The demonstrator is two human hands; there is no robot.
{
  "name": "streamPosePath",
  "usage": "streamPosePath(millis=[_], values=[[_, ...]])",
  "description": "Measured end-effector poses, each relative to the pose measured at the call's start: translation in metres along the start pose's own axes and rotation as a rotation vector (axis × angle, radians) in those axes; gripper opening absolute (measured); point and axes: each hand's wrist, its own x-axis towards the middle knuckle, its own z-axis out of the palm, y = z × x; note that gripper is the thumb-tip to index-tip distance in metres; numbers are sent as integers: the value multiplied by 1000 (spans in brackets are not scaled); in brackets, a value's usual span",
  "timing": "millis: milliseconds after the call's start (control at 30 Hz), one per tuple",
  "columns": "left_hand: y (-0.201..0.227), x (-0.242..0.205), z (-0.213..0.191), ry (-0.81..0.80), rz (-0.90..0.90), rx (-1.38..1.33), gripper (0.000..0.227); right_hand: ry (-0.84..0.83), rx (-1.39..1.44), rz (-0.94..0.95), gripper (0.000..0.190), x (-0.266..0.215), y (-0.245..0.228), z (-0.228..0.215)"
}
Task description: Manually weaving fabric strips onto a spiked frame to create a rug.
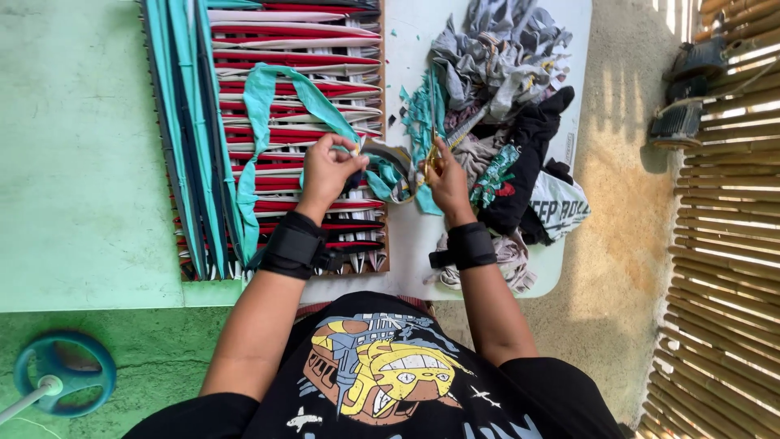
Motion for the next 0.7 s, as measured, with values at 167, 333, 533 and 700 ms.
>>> streamPosePath(millis=[167,333,533,700], values=[[-17,-28,-49,114,31,47,34,49,-577,64,60,42,9,5],[-9,-52,-98,221,-26,175,33,0,-791,-13,61,60,1,24],[-33,-53,-168,334,104,769,43,25,-883,-91,49,36,-5,34],[-21,-62,-206,311,-366,1033,78,141,-976,-5,19,-23,-58,64]])
